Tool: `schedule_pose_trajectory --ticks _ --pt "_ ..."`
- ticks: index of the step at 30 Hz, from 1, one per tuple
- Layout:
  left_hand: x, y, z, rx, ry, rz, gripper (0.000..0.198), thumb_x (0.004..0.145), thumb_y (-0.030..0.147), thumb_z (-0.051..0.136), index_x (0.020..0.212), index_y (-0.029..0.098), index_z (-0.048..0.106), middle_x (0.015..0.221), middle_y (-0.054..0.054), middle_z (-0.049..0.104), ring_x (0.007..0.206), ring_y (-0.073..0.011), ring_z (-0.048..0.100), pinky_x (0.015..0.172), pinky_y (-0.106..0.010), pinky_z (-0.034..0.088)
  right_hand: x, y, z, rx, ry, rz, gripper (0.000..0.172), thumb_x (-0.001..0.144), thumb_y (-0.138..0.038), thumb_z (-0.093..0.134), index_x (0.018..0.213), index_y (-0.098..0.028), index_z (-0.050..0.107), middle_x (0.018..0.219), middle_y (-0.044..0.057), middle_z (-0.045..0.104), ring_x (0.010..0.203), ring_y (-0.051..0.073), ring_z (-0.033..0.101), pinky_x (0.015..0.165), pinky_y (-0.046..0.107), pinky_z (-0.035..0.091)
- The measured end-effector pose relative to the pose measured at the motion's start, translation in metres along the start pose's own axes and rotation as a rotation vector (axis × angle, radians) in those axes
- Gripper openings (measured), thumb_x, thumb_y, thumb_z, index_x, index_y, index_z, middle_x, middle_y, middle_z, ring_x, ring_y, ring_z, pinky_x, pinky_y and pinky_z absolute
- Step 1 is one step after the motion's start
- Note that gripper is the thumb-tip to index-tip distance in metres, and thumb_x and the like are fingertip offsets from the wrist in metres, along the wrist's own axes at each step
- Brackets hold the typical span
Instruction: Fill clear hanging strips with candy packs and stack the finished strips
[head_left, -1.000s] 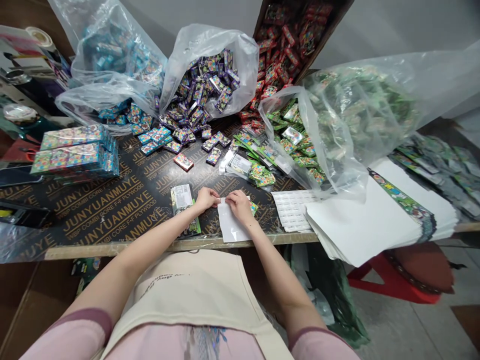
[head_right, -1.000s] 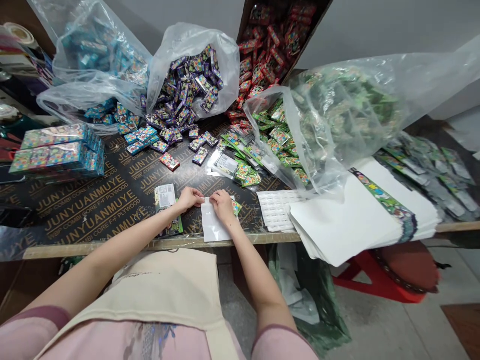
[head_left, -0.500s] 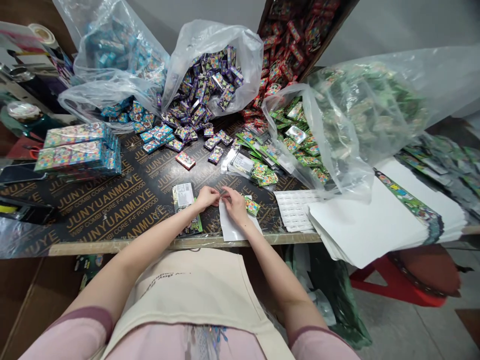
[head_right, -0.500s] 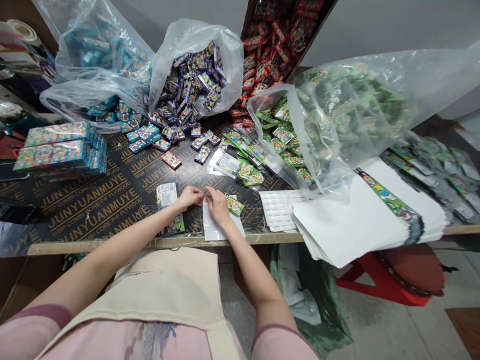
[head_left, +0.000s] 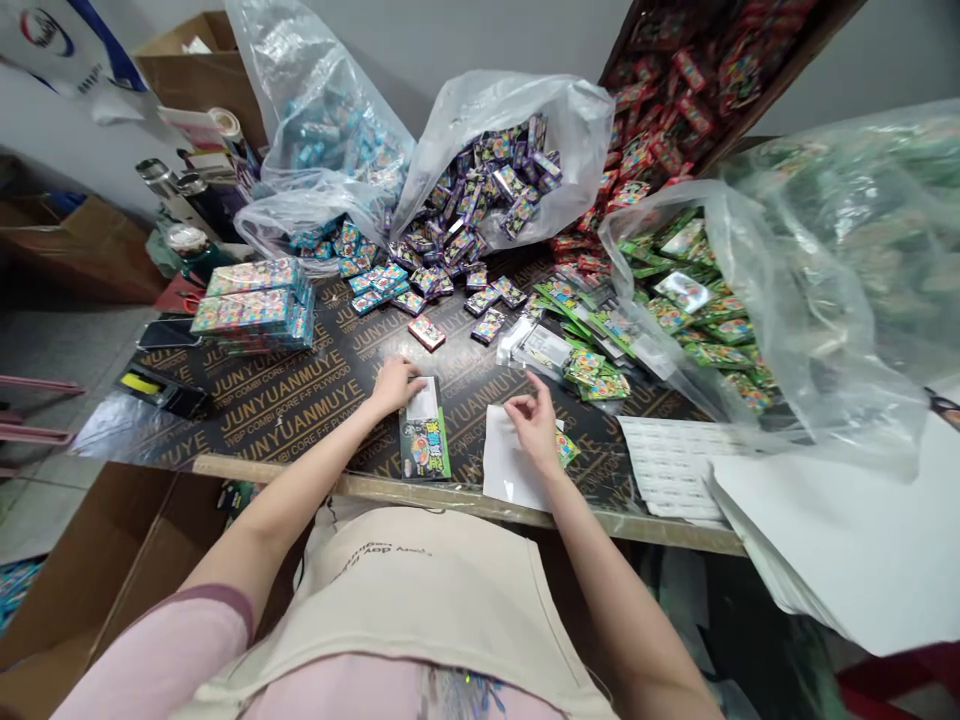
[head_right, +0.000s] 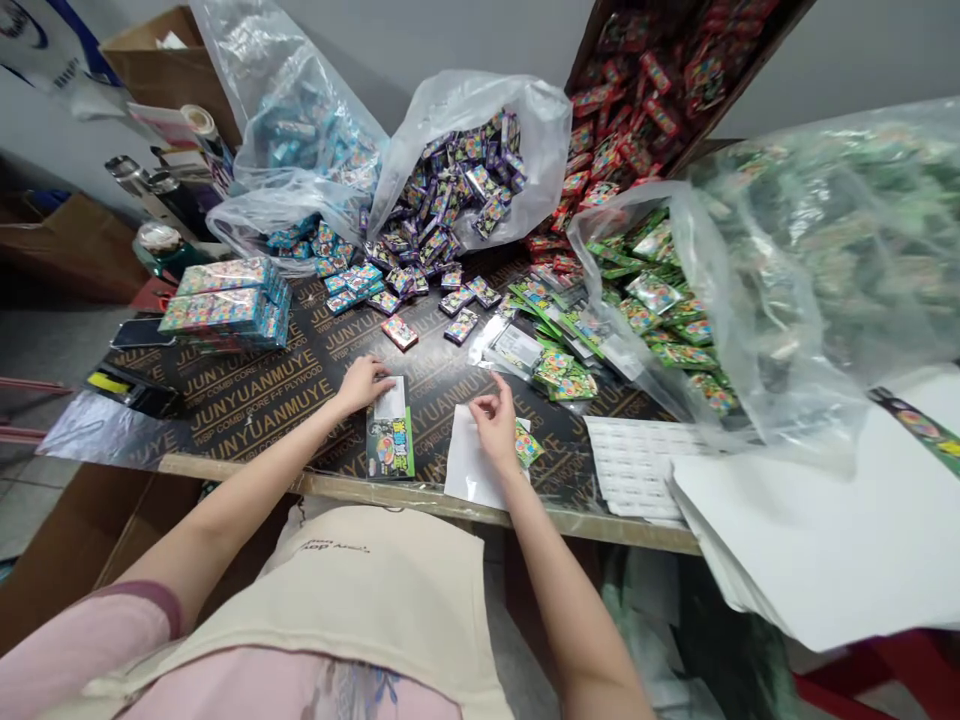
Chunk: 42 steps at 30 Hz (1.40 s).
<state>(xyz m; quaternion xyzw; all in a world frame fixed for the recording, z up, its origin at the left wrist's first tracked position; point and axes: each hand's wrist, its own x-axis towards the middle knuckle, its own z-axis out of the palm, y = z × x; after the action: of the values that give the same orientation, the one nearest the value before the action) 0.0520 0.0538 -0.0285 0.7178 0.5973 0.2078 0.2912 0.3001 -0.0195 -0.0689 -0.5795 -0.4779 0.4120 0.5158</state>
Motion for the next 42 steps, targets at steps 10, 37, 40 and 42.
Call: schedule_pose_trajectory --ticks 10,37,40,42 --pt "-0.033 0.025 -0.034 -0.297 0.008 0.242 0.009 0.074 0.016 0.069 0.082 0.017 0.071 0.083 -0.005 0.074 0.075 -0.0194 0.067 0.072 -0.031 0.052 0.025 -0.121 0.040 0.093 -0.335 -0.073 0.068 0.071 -0.029 0.070 0.133 -0.026 0.040 0.070 -0.003 0.056 0.067 0.015 0.054 0.066 0.029 0.044" --pt "-0.051 0.037 -0.042 -0.635 0.119 0.129 0.016 0.060 0.019 0.078 0.071 0.015 0.066 0.068 0.000 0.066 0.062 -0.0125 0.059 0.061 -0.024 0.044 0.021 -0.118 0.076 0.165 -0.212 0.370 0.086 0.058 -0.023 0.066 0.137 -0.030 0.031 0.080 -0.003 0.053 0.069 0.014 0.053 0.061 0.025 0.043" --pt "-0.041 0.019 -0.056 -0.833 0.338 0.032 0.025 0.058 0.024 0.079 0.078 0.016 0.068 0.069 0.000 0.064 0.064 -0.0119 0.058 0.063 -0.024 0.046 0.018 -0.105 0.069 0.142 0.017 0.245 0.068 0.071 -0.043 0.061 0.133 -0.033 0.034 0.101 0.002 0.055 0.089 0.017 0.057 0.071 0.028 0.046" --pt "-0.037 0.005 -0.062 -0.967 0.505 -0.021 0.032 0.061 0.029 0.077 0.089 0.016 0.067 0.070 0.001 0.061 0.063 -0.0101 0.055 0.062 -0.022 0.046 0.011 -0.094 0.069 0.145 0.058 0.232 0.067 0.076 -0.054 0.056 0.135 -0.034 0.031 0.114 0.005 0.055 0.099 0.020 0.057 0.074 0.031 0.048"
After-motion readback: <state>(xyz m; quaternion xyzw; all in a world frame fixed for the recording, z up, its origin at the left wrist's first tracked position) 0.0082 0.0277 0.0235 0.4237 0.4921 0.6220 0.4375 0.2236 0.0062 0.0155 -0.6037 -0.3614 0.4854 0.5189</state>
